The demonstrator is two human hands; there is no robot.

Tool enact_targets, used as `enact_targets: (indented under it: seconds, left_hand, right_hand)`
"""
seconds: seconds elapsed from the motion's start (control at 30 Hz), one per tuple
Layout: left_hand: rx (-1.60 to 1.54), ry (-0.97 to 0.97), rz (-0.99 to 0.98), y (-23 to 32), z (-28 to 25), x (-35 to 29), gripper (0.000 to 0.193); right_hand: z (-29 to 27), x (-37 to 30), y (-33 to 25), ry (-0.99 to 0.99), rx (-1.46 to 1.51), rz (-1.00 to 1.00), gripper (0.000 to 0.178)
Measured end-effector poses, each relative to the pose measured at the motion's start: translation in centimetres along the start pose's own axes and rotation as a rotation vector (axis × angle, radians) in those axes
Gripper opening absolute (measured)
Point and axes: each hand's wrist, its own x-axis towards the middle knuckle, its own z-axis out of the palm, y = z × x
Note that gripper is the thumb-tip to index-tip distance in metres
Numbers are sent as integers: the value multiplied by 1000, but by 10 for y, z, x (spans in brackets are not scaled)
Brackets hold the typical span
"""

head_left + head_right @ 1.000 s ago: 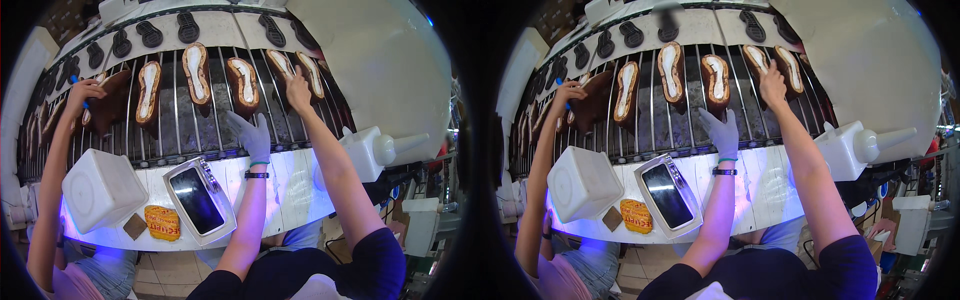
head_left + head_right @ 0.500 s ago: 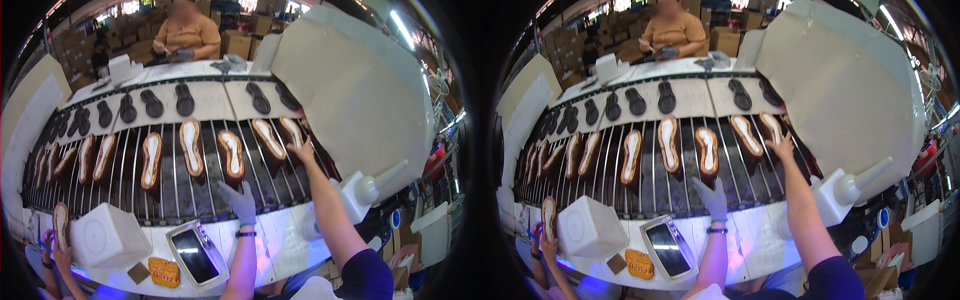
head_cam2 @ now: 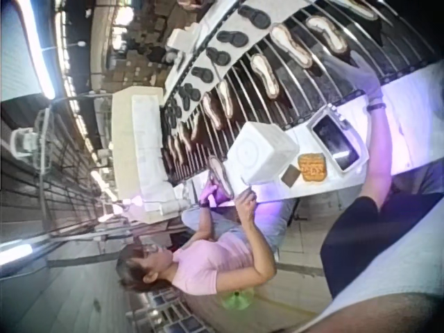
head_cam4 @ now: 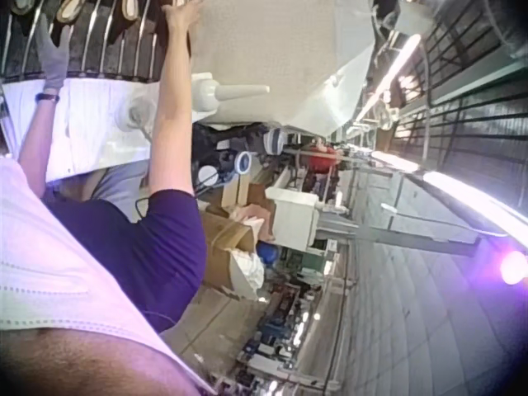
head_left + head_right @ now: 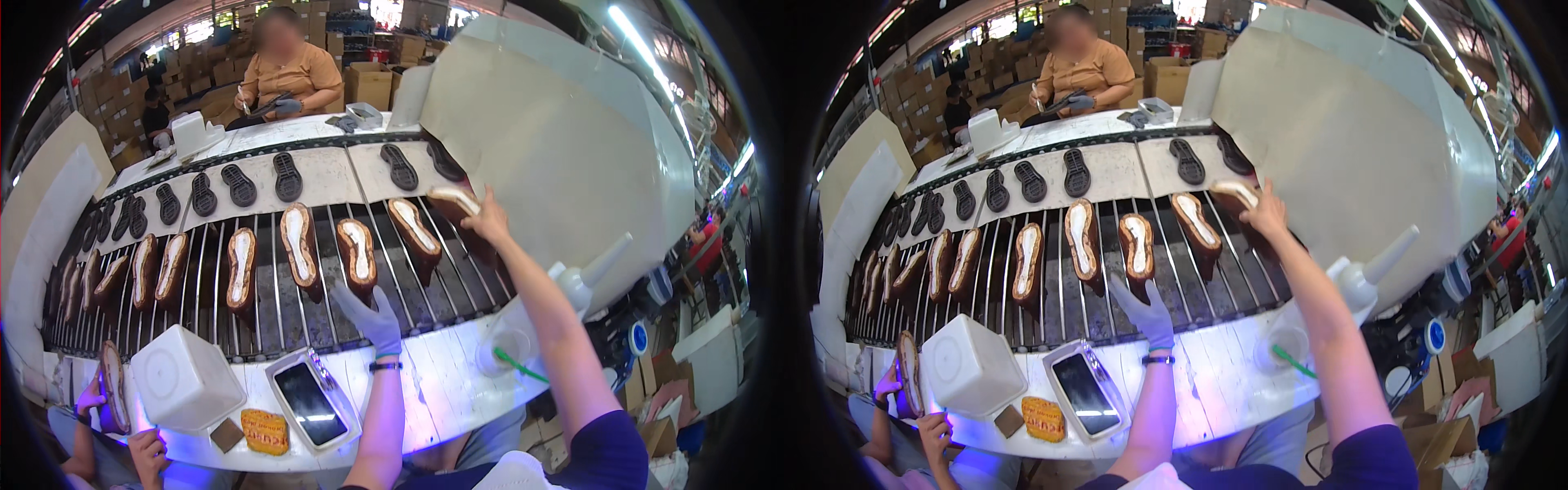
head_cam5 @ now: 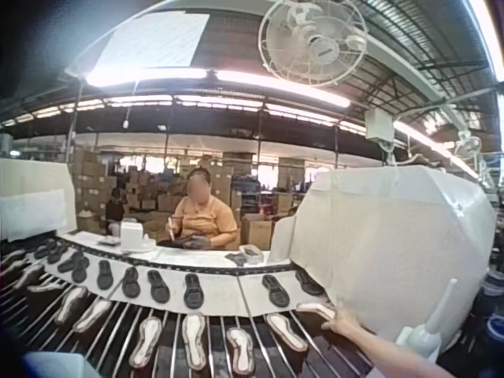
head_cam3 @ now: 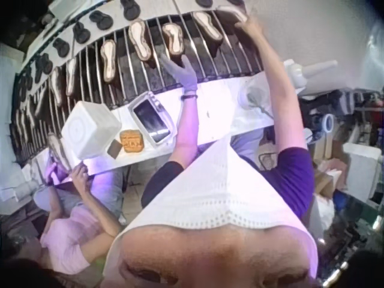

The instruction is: Apply glue to the edges of shoe uppers and soles using a brush.

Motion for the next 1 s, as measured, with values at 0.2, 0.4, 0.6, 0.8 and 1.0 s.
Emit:
enact_targets:
  seconds: [0.2,0.4,0.6,0.8,1.0]
  left_hand:
    - [-594,-220,138,63,-3,-38,87]
    - [-1026,-148,-262,116,-52,-83,74]
    - [18,-425,497,69,-135,-118,55]
    - [-63,-469,5,51,-190,-164,54]
    - [-357,-463,-322,58,-207,-178,51]
  right_hand:
    - [-134,-95,-36,-157,442,-594,92]
    - [-193,-218,10,74,435,-492,32]
    - [-130,-305,85,-185,1,-265,17]
    - [-111,-313,84,-302,-329,-264,9]
    - [-117,-309,77,-271,-350,-263,10]
